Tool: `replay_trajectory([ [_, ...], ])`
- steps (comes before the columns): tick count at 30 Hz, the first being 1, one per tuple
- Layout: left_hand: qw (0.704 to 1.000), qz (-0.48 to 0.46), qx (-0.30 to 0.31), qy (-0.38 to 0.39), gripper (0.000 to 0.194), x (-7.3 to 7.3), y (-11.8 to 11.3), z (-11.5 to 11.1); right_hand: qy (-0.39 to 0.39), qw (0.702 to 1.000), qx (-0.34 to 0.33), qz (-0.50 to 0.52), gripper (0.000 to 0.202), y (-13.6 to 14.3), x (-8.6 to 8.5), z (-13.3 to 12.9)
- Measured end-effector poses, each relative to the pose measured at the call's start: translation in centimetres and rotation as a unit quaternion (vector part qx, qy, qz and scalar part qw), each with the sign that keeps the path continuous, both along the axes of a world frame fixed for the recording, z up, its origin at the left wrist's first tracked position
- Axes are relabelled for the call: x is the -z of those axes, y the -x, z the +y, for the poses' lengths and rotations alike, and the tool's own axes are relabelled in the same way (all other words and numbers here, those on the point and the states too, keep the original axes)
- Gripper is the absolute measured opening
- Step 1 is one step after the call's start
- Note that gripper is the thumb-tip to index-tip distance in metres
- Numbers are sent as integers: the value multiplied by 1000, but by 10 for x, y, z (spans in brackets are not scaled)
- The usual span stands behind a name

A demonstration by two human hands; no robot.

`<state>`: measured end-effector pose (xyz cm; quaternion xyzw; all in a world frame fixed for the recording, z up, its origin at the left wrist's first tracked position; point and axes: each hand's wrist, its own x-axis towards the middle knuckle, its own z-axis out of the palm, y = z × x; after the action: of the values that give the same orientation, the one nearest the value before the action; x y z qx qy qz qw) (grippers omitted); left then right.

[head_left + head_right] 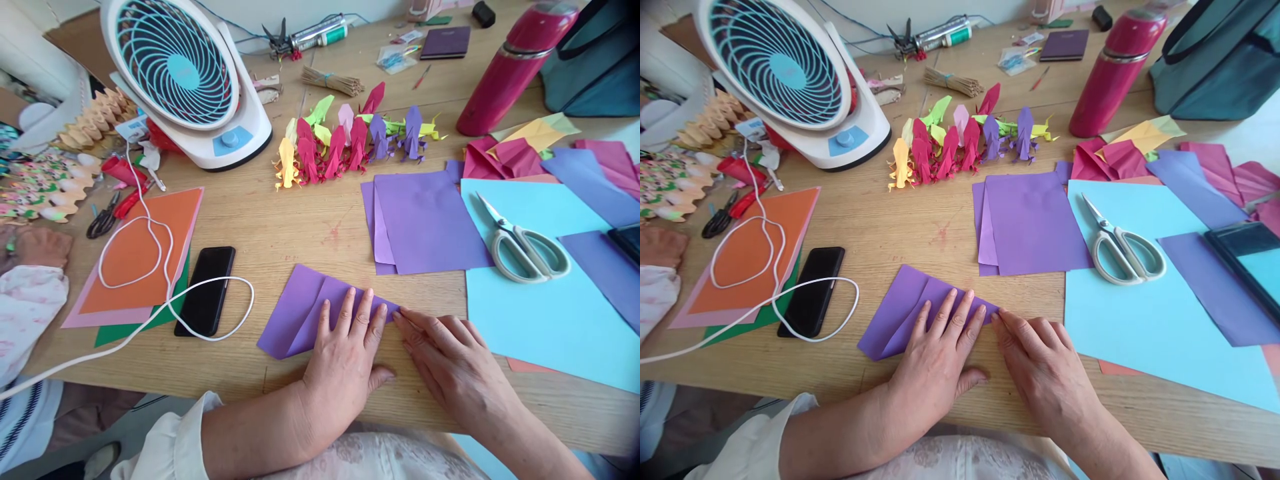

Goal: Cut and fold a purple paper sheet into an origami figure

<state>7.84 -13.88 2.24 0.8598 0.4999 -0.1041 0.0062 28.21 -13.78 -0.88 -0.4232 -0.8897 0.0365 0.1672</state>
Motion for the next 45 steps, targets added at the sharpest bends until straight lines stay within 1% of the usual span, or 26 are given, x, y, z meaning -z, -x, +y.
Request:
replay_trajectory([
  [5,1000,-12,-16,0,87,1,0,-2,6,1000,3,-1,32,0,-1,0],
  [12,999,-24,-40,-11,91,3,-2,-4,-6,1000,0,6,33,1,-1,0],
  [21,999,-19,-40,3,89,0,-2,-2,-2,1000,6,-4,35,1,-1,0],
  [27,999,-16,-33,-4,93,2,-1,-1,-9,999,12,-34,23,5,-7,-1],
  [31,1000,-17,-26,-4,96,0,0,-2,-10,999,18,-40,20,7,-9,-1],
  [36,1000,-11,-15,-1,92,-1,2,-1,-24,998,23,-49,26,8,-9,0],
  [41,1000,-20,-20,-6,98,2,4,-2,-23,997,17,-71,42,7,-9,-1],
  [45,999,-30,-27,-8,100,5,5,-5,-25,996,15,-85,43,5,-8,-2],
])
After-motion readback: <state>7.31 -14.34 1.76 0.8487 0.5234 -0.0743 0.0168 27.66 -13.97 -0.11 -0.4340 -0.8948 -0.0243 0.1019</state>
